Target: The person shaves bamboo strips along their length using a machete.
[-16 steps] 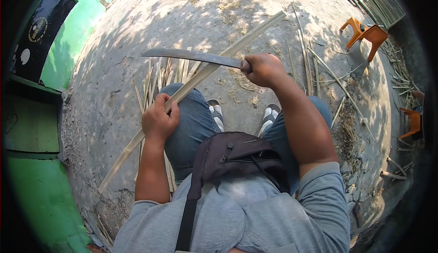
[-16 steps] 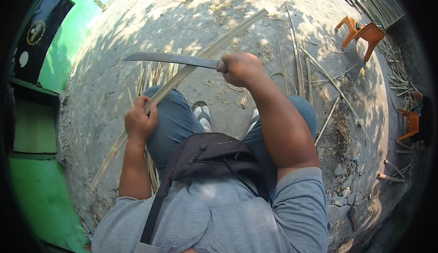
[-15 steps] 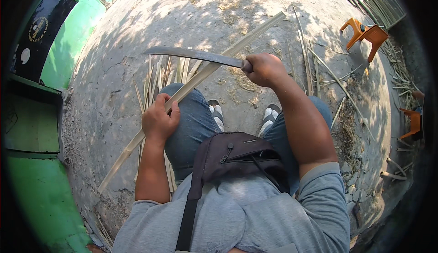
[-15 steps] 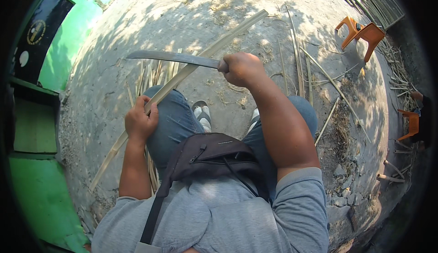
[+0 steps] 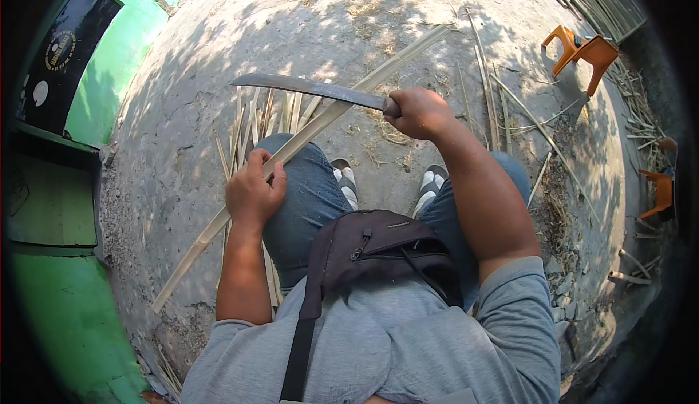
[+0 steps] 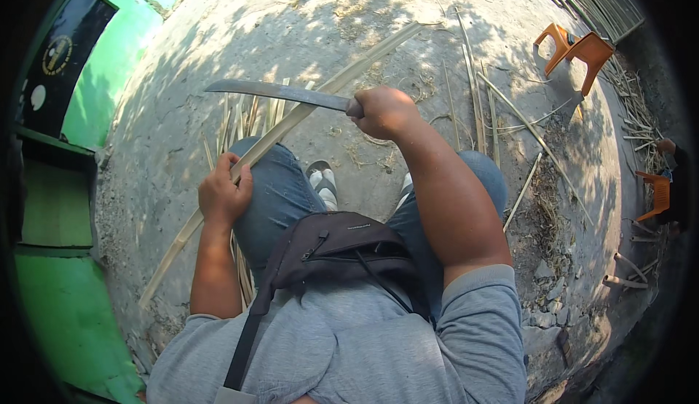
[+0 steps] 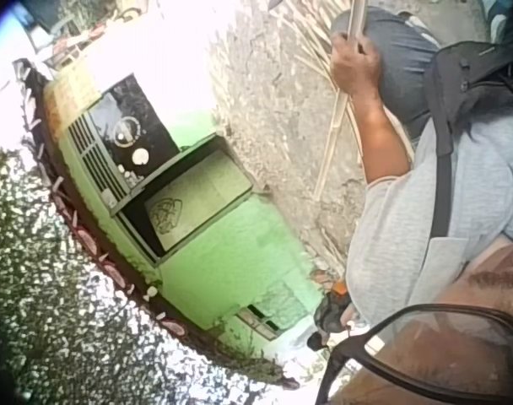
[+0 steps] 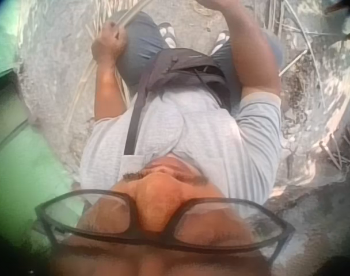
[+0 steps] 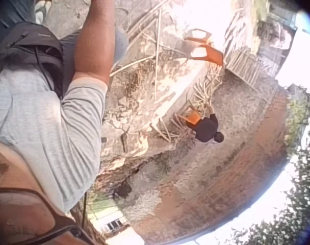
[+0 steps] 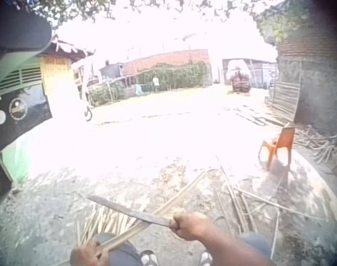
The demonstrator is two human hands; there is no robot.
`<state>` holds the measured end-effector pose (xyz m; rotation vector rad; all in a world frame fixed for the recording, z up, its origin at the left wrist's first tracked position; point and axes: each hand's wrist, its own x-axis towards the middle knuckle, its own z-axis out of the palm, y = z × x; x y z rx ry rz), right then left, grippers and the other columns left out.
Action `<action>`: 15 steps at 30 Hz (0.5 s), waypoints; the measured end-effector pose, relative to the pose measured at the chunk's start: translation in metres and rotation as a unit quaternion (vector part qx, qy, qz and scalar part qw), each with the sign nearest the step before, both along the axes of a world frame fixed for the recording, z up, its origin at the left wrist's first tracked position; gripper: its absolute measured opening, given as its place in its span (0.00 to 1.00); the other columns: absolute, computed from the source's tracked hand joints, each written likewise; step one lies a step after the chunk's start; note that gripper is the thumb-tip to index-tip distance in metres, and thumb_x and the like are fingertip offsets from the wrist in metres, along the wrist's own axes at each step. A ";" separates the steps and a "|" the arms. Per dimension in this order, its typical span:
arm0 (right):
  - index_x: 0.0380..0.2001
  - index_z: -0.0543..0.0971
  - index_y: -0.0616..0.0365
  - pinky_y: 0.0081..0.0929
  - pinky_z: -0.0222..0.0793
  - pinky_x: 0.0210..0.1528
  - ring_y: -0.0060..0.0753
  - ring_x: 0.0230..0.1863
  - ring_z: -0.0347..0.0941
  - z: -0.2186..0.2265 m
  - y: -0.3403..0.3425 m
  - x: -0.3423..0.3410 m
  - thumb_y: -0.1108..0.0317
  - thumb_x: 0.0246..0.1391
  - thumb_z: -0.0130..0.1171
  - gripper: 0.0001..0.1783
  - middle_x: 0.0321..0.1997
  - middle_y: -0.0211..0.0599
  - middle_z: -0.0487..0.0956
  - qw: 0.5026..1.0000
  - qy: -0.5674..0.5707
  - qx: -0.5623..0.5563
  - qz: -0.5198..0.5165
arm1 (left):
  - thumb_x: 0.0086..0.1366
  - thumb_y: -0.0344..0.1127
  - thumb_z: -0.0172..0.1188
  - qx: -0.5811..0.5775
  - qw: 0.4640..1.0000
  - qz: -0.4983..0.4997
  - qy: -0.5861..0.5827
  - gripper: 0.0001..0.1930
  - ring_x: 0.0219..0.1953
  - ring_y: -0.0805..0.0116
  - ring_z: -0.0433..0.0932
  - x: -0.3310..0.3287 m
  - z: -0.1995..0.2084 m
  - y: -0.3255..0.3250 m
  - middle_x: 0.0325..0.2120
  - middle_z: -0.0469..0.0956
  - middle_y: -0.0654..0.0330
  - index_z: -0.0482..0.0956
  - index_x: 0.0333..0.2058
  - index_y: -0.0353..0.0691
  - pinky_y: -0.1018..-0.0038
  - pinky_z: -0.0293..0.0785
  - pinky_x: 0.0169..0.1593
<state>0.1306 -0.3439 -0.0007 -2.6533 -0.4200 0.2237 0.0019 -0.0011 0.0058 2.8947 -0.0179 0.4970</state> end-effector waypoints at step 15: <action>0.37 0.83 0.52 0.51 0.77 0.45 0.56 0.42 0.83 -0.016 0.000 0.005 0.56 0.56 0.69 0.13 0.36 0.45 0.86 0.998 -0.048 0.041 0.016 | 0.67 0.48 0.64 0.001 1.000 -0.004 -0.011 0.13 0.30 0.42 0.86 0.001 0.002 -0.001 0.26 0.84 0.50 0.79 0.44 0.48 0.48 0.80 0.35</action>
